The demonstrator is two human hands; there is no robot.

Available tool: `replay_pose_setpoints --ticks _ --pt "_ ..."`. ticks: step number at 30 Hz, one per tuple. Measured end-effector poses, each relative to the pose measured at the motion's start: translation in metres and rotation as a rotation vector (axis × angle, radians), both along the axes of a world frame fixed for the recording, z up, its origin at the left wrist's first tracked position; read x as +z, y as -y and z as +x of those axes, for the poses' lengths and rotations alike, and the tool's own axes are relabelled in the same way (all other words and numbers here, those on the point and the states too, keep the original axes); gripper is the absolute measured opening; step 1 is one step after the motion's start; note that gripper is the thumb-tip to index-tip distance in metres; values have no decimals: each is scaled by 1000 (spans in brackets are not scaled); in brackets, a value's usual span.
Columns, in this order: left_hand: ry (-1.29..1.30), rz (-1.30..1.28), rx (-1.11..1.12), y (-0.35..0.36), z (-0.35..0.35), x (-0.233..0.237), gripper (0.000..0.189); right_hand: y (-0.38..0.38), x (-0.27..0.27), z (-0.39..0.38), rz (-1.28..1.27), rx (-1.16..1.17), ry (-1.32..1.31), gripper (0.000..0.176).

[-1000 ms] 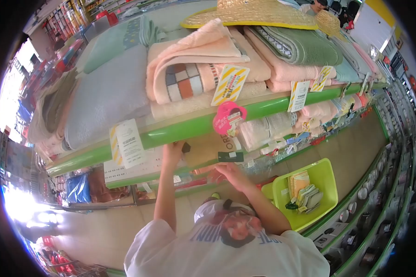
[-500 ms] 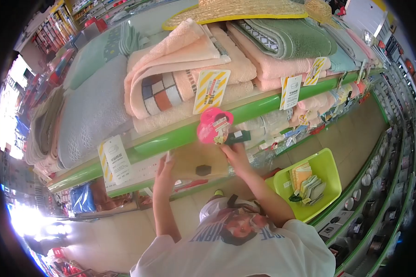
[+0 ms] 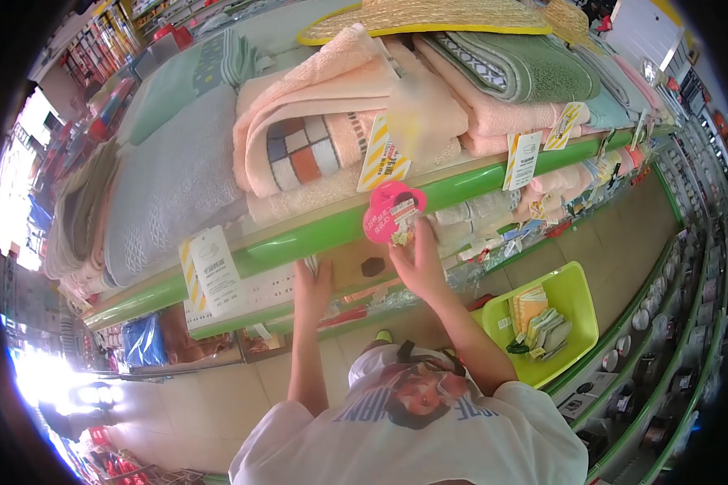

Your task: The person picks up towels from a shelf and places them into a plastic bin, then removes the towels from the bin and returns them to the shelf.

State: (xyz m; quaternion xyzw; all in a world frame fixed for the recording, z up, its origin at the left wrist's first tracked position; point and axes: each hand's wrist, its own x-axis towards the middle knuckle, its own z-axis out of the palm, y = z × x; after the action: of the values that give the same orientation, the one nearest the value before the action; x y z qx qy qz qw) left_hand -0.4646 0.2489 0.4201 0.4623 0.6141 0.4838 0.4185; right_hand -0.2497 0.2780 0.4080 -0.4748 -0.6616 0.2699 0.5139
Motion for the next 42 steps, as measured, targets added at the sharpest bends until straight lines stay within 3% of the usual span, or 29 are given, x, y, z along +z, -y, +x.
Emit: replay_pose_setpoints --ticks 2,6,9,11,12,14,16,19,24,27,30,33,34,38,40,42 --pt "-170 92 -27 -11 -10 -17 53 5 16 0 126 -49 155 56" --pt "-382 103 -118 -21 -23 -26 56 19 22 2 62 -8 106 49" --pt "-487 48 -100 -10 -10 10 59 45 14 15 -53 78 12 37" --pt "-798 127 96 1 -5 14 61 67 0 31 -117 135 -20 26" --pt "-952 169 192 5 -2 16 62 82 -12 38 -243 156 -188 22" --pt "-945 264 24 9 13 30 63 114 -40 49 -485 189 -539 16" --pt "-923 300 -229 10 33 39 60 139 -57 63 -565 149 -561 15" --pt "-1114 428 -392 2 66 4 57 160 -76 80 -619 88 -566 16" --pt "-1246 489 -400 -11 111 -15 45 177 -79 116 -544 -39 -465 16" --pt "-1193 591 -453 -14 128 -21 40 192 -75 147 -541 -117 -576 15" --pt "-1209 608 -479 -21 122 -33 38 216 -107 180 -442 -168 -733 14" --pt "-1223 543 -460 -20 124 -35 38 247 -113 228 -482 -359 -538 14" --pt "-1250 579 -486 -19 125 -31 38 256 -139 240 -402 -419 -596 16" --pt "-1293 429 -385 6 162 -15 42 290 -190 314 -664 -668 -449 17" --pt "-1328 557 -342 23 180 -11 41 304 -241 345 -721 -771 -369 20" --pt "-1297 585 -316 40 198 -15 38 311 -302 373 -815 -840 -753 24"
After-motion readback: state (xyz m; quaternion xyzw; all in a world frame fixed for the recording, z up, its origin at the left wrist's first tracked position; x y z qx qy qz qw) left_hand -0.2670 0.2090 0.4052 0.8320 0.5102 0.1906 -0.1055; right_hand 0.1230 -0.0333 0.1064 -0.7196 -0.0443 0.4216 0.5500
